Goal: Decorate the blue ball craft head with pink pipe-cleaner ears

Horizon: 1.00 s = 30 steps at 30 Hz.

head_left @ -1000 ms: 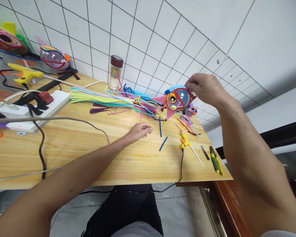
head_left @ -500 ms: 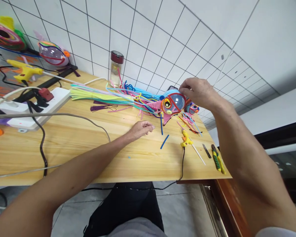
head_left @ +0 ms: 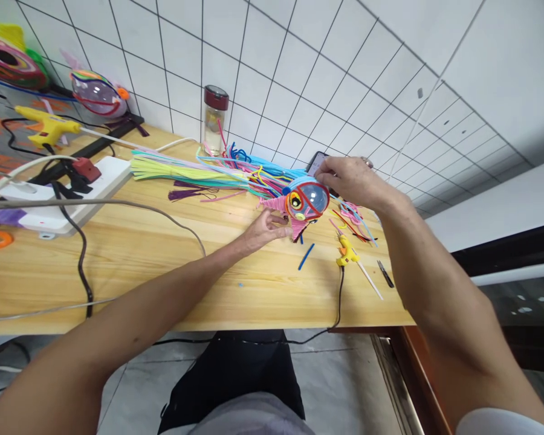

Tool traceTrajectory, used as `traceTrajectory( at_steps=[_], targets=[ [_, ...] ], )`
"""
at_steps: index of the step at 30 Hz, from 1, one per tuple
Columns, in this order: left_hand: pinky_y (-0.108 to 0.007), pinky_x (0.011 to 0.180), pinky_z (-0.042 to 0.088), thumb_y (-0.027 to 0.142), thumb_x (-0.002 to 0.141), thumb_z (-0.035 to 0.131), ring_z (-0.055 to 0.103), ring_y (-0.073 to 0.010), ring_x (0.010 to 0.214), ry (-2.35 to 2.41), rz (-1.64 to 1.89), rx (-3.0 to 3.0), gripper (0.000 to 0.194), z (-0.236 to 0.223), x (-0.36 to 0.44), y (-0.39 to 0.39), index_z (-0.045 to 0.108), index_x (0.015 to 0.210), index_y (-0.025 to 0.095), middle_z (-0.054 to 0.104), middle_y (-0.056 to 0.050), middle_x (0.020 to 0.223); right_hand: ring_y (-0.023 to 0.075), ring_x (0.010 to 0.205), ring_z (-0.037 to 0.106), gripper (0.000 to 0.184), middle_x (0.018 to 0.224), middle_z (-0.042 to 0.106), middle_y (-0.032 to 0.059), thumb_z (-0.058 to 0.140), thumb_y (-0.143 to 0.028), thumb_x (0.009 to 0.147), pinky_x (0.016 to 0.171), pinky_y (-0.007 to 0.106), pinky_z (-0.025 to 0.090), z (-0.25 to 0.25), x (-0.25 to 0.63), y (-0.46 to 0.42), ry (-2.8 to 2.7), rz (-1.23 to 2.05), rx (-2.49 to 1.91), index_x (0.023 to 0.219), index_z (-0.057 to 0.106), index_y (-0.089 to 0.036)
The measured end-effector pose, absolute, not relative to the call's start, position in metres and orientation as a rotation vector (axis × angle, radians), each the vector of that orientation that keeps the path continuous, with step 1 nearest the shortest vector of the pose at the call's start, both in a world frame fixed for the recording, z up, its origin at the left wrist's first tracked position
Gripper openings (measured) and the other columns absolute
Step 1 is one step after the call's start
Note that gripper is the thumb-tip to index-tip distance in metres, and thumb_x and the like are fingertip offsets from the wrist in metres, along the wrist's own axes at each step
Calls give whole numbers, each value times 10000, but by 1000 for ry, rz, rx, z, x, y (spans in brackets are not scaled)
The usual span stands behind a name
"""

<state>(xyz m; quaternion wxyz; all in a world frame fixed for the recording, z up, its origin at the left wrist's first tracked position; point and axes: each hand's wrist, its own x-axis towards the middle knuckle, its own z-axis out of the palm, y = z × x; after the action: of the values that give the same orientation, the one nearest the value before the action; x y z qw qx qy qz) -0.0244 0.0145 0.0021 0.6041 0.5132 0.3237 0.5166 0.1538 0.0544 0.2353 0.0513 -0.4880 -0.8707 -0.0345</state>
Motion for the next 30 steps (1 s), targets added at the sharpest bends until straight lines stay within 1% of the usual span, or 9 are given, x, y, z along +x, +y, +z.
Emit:
traceTrajectory(
  at_steps=[3, 5, 8, 11, 14, 18, 24, 27, 30],
  targets=[
    [-306, 796, 509, 638, 637, 976, 706, -233, 1016, 711, 1193, 1205, 818, 7, -26, 13, 630, 1192, 146, 741, -161, 1211, 287, 902, 711, 207, 936, 794, 82, 558, -269, 975, 826, 431, 525, 229, 151, 54, -2690, -111, -1451, 951, 762, -246],
    [-296, 736, 498, 676, 665, 956, 712, -209, 898, 624, 1162, 1245, 802, 11, -26, 12, 684, 1182, 127, 770, -153, 1126, 282, 892, 702, 203, 949, 791, 82, 558, -260, 979, 816, 419, 518, 224, 149, 55, -2702, -94, -1454, 952, 759, -246],
    [-284, 646, 475, 683, 717, 927, 684, -170, 739, 513, 1138, 1274, 696, 16, -26, 10, 740, 1086, 124, 778, -115, 959, 282, 895, 690, 183, 959, 789, 86, 568, -249, 986, 824, 413, 515, 218, 146, 55, -2706, -61, -1468, 947, 746, -239],
    [-280, 594, 474, 662, 718, 934, 658, -154, 665, 491, 1151, 1229, 610, 16, -24, 10, 742, 988, 149, 747, -69, 836, 290, 921, 688, 171, 976, 794, 102, 568, -233, 985, 832, 411, 520, 213, 143, 53, -2707, -39, -1461, 940, 732, -228],
    [-284, 575, 500, 654, 687, 953, 620, -135, 611, 514, 1135, 1161, 599, 13, -23, 11, 736, 926, 150, 705, -41, 764, 292, 932, 693, 174, 997, 799, 123, 554, -219, 980, 836, 404, 520, 210, 141, 51, -2681, -37, -1457, 945, 724, -213],
    [-265, 570, 515, 629, 683, 970, 655, -146, 685, 503, 1172, 1087, 625, 10, -23, 12, 753, 1015, 146, 749, -67, 879, 281, 938, 703, 175, 1007, 812, 122, 561, -231, 971, 844, 383, 524, 203, 141, 52, -2649, -44, -1437, 969, 733, -197],
    [-255, 574, 491, 629, 742, 938, 705, -174, 737, 490, 1160, 1092, 620, 9, -25, 13, 749, 1061, 133, 780, -101, 901, 282, 912, 722, 204, 1001, 819, 119, 563, -271, 975, 843, 390, 514, 194, 143, 55, -2593, -30, -1414, 969, 752, -196],
    [-244, 595, 505, 626, 723, 954, 745, -191, 788, 503, 1162, 1076, 696, 9, -24, 13, 727, 1167, 141, 803, -114, 989, 270, 889, 714, 188, 961, 810, 98, 575, -274, 967, 830, 383, 506, 190, 148, 58, -2551, -4, -1424, 951, 748, -203],
    [-266, 697, 572, 677, 697, 955, 777, -212, 863, 533, 1212, 997, 807, 9, -22, 14, 685, 1270, 177, 809, -105, 1094, 241, 843, 686, 127, 880, 781, 58, 624, -274, 940, 819, 368, 509, 183, 162, 62, -2462, 66, -1411, 881, 721, -216]
  ],
)
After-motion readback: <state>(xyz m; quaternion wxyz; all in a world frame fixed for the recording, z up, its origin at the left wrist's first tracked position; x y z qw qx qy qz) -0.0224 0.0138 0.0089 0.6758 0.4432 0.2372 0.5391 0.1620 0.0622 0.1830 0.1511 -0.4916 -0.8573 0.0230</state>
